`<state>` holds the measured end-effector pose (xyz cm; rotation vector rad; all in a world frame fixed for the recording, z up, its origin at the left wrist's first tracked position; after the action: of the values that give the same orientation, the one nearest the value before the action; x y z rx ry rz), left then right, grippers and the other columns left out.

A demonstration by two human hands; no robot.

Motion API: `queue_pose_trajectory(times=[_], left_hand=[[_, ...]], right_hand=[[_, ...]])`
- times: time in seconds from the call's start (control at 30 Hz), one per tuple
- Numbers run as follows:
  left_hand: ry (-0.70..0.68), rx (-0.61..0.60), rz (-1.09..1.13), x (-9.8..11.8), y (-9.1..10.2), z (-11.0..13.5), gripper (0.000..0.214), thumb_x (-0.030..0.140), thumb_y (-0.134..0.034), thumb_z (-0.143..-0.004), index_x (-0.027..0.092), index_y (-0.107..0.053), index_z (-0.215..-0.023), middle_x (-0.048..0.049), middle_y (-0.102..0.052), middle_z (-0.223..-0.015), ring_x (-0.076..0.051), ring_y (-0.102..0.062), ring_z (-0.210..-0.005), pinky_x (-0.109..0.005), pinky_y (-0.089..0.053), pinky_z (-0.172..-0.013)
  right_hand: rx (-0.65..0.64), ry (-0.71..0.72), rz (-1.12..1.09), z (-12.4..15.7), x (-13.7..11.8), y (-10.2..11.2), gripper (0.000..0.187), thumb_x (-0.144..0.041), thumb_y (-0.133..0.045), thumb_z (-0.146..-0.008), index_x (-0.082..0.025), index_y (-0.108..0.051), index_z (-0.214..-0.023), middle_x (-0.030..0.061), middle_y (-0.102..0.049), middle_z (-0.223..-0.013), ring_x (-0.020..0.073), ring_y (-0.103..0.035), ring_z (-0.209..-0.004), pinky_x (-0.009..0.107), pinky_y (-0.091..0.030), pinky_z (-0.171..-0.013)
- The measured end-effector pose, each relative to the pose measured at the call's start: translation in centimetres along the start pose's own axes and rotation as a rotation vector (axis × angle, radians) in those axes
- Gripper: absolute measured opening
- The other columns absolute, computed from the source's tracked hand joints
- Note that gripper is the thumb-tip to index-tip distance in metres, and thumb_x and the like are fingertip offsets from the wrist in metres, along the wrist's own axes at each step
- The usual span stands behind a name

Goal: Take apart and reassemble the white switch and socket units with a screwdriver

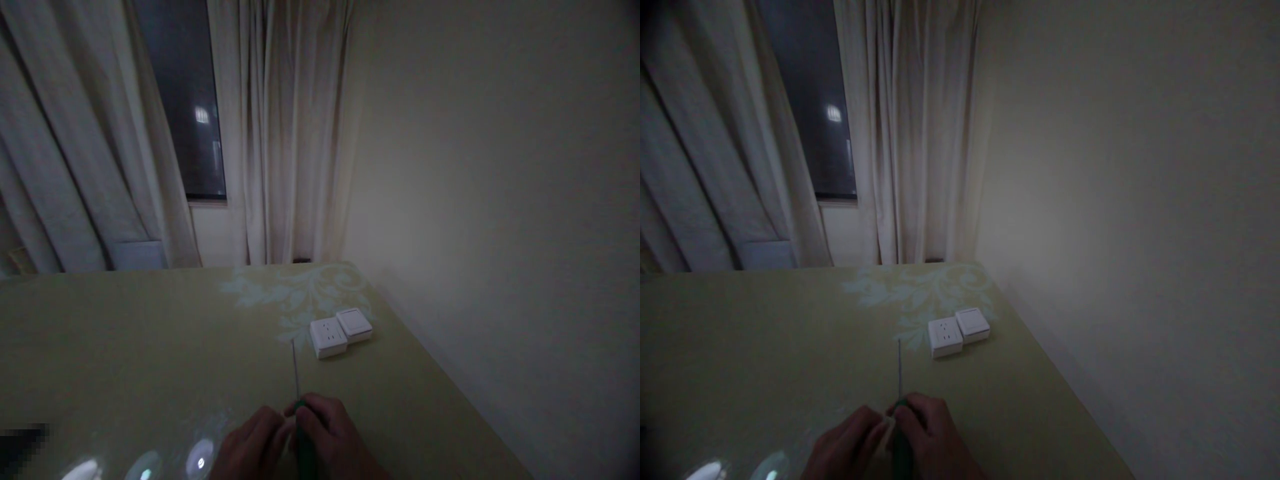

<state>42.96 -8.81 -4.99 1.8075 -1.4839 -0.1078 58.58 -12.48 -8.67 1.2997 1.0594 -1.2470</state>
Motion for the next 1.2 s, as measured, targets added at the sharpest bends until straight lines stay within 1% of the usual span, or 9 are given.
queue_pose_trajectory(times=[0.1, 0.23, 0.37, 0.5, 0.63, 0.73, 0.83, 0.97, 1.2], left_hand=[[-0.018, 0.037, -0.108, 0.2, 0.8, -0.1, 0.043, 0.037, -0.04, -0.118, 0.026, -0.052, -0.078, 0.006, -0.061, -0.06, -0.01, -0.062, -0.046, -0.017, -0.045, -0.051], [0.023, -0.075, -0.192, -0.6, -0.2, 0.0, 0.039, 0.029, -0.045, -0.113, 0.025, -0.05, -0.074, 0.0056, -0.059, -0.06, -0.01, -0.062, -0.048, -0.02, -0.042, -0.053], [0.095, -0.162, -0.279, -1.8, -1.1, 0.3, 0.043, 0.028, -0.043, -0.11, 0.025, -0.052, -0.068, 0.0041, -0.06, -0.056, -0.012, -0.063, -0.047, -0.022, -0.039, -0.053], [0.156, -0.167, -0.293, -2.4, -1.1, 0.5, 0.045, 0.03, -0.043, -0.108, 0.025, -0.053, -0.064, 0.0029, -0.061, -0.054, -0.014, -0.063, -0.046, -0.025, -0.037, -0.053], [0.176, -0.166, -0.276, -2.3, -1.4, 0.7, 0.045, 0.03, -0.043, -0.108, 0.025, -0.055, -0.064, 0.0025, -0.063, -0.054, -0.014, -0.062, -0.046, -0.025, -0.036, -0.052], [0.171, -0.175, -0.266, -2.3, -1.7, 0.8, 0.046, 0.031, -0.043, -0.109, 0.025, -0.056, -0.065, 0.0022, -0.064, -0.055, -0.014, -0.064, -0.048, -0.024, -0.038, -0.054], [0.168, -0.186, -0.265, -2.5, -1.8, 1.0, 0.047, 0.032, -0.042, -0.11, 0.025, -0.057, -0.066, 0.0018, -0.065, -0.056, -0.015, -0.067, -0.051, -0.023, -0.04, -0.055], [0.175, -0.199, -0.266, -3.0, -1.9, 1.2, 0.049, 0.034, -0.04, -0.111, 0.025, -0.057, -0.067, 0.0021, -0.064, -0.056, -0.014, -0.065, -0.049, -0.024, -0.041, -0.055], [0.127, -0.217, -0.205, -3.3, -1.6, 0.8, 0.044, 0.031, -0.047, -0.109, 0.025, -0.058, -0.066, 0.0039, -0.065, -0.055, -0.013, -0.064, -0.047, -0.024, -0.039, -0.052]], right_hand=[[0.074, 0.009, -0.173, -0.7, -0.2, 0.8, 0.072, -0.088, -0.056, -0.093, -0.019, -0.072, -0.105, -0.0036, -0.058, -0.067, 0.0134, -0.059, -0.056, 0.025, -0.044, -0.056], [0.093, -0.021, -0.372, -1.5, 0.4, 2.2, 0.073, -0.083, -0.066, -0.088, -0.016, -0.071, -0.114, -0.0045, -0.058, -0.073, 0.0069, -0.045, -0.043, 0.021, -0.028, -0.041], [0.113, 0.033, -0.448, -1.7, -0.3, 3.0, 0.069, -0.064, -0.077, -0.088, -0.019, -0.062, -0.138, 0.0012, -0.072, -0.082, 0.0122, -0.059, -0.053, 0.021, -0.037, -0.045], [0.109, 0.092, -0.517, -1.3, -1.7, 2.9, 0.042, -0.056, -0.081, -0.088, -0.021, -0.069, -0.108, 0.0064, -0.079, -0.096, 0.0145, -0.067, -0.06, 0.025, -0.046, -0.052], [0.027, 0.09, -0.679, -0.9, -1.9, 2.5, 0.053, -0.056, -0.081, -0.083, -0.019, -0.075, -0.12, 0.0153, -0.083, -0.105, 0.0219, -0.074, -0.067, 0.035, -0.053, -0.064], [0.074, 0.14, -0.63, -1.0, -1.5, 3.1, 0.058, -0.05, -0.093, -0.07, -0.019, -0.075, -0.115, 0.0106, -0.082, -0.084, 0.0198, -0.067, -0.06, 0.032, -0.047, -0.06], [0.154, 0.143, -0.541, -1.0, -0.9, 3.5, 0.055, -0.057, -0.094, -0.073, -0.02, -0.07, -0.106, 0.0006, -0.071, -0.063, 0.0115, -0.049, -0.049, 0.024, -0.032, -0.051], [0.219, 0.057, -0.539, -0.7, -0.8, 3.6, 0.048, -0.059, -0.088, -0.081, -0.021, -0.066, -0.1, -0.0037, -0.066, -0.064, 0.0084, -0.046, -0.051, 0.021, -0.029, -0.051], [0.173, 0.098, -0.513, -0.6, -1.7, 3.3, 0.05, -0.062, -0.084, -0.083, -0.018, -0.071, -0.104, 0.0016, -0.075, -0.073, 0.0072, -0.048, -0.044, 0.022, -0.024, -0.046]])
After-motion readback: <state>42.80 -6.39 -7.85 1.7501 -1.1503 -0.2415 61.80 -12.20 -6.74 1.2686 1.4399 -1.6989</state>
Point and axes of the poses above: each hand's wrist, its own z-axis away from the middle knuckle, its own y-axis out of the back of the hand, x = y × z, the point moved 8 cm from there along -z, towards the middle knuckle
